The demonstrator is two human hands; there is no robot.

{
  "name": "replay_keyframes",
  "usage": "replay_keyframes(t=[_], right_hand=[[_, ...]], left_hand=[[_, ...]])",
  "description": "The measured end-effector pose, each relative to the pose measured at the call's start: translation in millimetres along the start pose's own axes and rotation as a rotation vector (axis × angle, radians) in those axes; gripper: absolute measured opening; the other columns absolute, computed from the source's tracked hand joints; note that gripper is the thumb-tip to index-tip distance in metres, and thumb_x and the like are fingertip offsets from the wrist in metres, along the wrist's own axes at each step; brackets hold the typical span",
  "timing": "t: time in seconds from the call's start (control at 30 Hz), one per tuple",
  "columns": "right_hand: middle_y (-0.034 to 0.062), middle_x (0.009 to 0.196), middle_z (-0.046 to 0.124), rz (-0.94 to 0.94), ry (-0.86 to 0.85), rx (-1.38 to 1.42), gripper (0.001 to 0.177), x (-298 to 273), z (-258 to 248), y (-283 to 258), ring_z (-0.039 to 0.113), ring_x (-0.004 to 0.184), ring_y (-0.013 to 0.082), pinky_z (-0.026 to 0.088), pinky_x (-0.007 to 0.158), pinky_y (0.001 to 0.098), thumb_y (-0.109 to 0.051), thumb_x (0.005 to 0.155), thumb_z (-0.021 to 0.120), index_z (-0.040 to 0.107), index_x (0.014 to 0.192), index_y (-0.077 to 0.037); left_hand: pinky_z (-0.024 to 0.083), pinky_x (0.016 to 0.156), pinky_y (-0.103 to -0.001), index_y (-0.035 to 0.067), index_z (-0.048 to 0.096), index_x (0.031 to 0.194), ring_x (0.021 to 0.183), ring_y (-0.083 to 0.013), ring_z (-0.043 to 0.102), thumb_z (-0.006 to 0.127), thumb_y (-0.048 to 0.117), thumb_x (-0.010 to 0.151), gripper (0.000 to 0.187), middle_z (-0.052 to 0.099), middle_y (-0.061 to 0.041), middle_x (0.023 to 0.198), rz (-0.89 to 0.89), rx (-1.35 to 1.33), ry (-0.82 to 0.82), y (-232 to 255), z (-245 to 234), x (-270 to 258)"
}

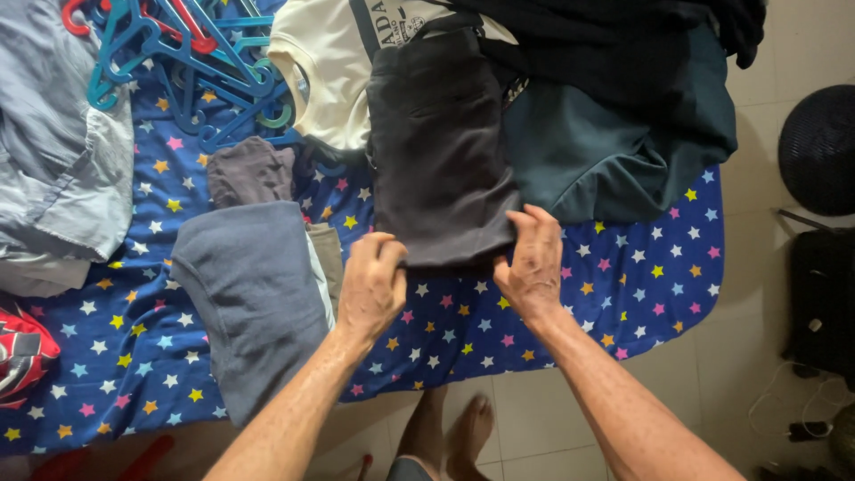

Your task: Organizing and folding various items of clothing on a bed.

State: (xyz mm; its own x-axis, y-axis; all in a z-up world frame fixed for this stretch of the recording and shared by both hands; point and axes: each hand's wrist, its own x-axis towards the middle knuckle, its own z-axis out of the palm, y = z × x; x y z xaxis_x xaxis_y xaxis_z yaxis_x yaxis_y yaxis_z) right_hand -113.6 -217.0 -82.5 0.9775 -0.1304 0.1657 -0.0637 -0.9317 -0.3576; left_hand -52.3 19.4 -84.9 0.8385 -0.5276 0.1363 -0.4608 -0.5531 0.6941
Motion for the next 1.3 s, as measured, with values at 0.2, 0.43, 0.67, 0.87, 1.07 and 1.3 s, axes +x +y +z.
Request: replay_keyframes(t=[0.2, 0.43, 0.67, 0.87, 1.07, 1.3], right_hand=[[0.0149, 0.090, 0.070, 0.990, -0.248, 0.206, 0.040, -27.4, 30.6, 4.5, 0.068, 0.086, 0.0321, 0.051, 0.078, 0.0412, -0.024, 0.079, 0.086, 0.061, 0.100, 0.000], [0.0024, 0.077, 0.065, 0.870, -0.122, 0.752, 0.032, -49.3, 41.2, 7.1, 0.063, 0.062, 0.0096, 0.054, 0.050, 0.0264, -0.023, 0.077, 0.085, 0.066, 0.093, -0.001], [0.0008, 0.070, 0.062, 1.064, -0.230, 0.784, 0.023, -45.4, 37.4, 26.5, 0.059, 0.057, 0.0100, 0.050, 0.049, 0.0262, -0.022, 0.084, 0.078, 0.072, 0.092, -0.001], [0.0029, 0.066, 0.060, 0.780, -0.209, 0.621, 0.028, -48.0, 29.6, 21.6, 0.050, 0.056, 0.0055, 0.041, 0.051, 0.0211, -0.019, 0.084, 0.080, 0.069, 0.102, -0.001], [0.0021, 0.073, 0.059, 0.957, -0.081, 0.864, 0.027, -38.4, 25.7, 33.0, 0.050, 0.051, 0.0059, 0.041, 0.046, 0.0240, -0.016, 0.085, 0.076, 0.069, 0.103, 0.004], [0.0105, 0.075, 0.066, 1.499, -0.390, 1.180, 0.024, -20.8, 50.2, 56.0, 0.046, 0.046, 0.0120, 0.048, 0.043, 0.0321, -0.021, 0.091, 0.071, 0.066, 0.089, 0.003]], left_hand=[[0.052, 0.090, -0.041, 0.005, 0.064, 0.109, 0.096, -0.0277, 0.067, 0.072, 0.008, 0.072, 0.038, 0.070, -0.011, 0.098, -0.963, -0.241, 0.066, -51.2, 73.0, -36.0], [0.051, 0.090, -0.040, 0.007, 0.073, 0.098, 0.098, -0.0291, 0.065, 0.081, 0.024, 0.075, 0.030, 0.065, -0.012, 0.102, -1.103, -0.135, 0.074, -45.4, 76.9, -32.0], [0.048, 0.085, -0.046, 0.005, 0.064, 0.102, 0.096, -0.0352, 0.064, 0.067, 0.017, 0.090, 0.018, 0.064, -0.016, 0.099, -1.008, -0.004, 0.082, -57.4, 88.7, -47.2], [0.061, 0.051, -0.036, 0.007, 0.058, 0.122, 0.058, -0.0217, 0.068, 0.056, 0.007, 0.092, 0.031, 0.069, -0.017, 0.082, -1.165, -0.438, 0.144, -14.0, 49.6, -21.7], [0.060, 0.048, -0.032, 0.001, 0.060, 0.120, 0.056, -0.0184, 0.070, 0.063, 0.017, 0.097, 0.029, 0.071, -0.011, 0.088, -1.278, -0.705, 0.215, -10.8, 45.5, -12.9], [0.064, 0.062, -0.035, 0.001, 0.060, 0.111, 0.074, -0.0248, 0.074, 0.060, 0.017, 0.096, 0.023, 0.067, -0.012, 0.097, -1.449, -0.918, 0.274, -18.6, 56.9, -7.8]])
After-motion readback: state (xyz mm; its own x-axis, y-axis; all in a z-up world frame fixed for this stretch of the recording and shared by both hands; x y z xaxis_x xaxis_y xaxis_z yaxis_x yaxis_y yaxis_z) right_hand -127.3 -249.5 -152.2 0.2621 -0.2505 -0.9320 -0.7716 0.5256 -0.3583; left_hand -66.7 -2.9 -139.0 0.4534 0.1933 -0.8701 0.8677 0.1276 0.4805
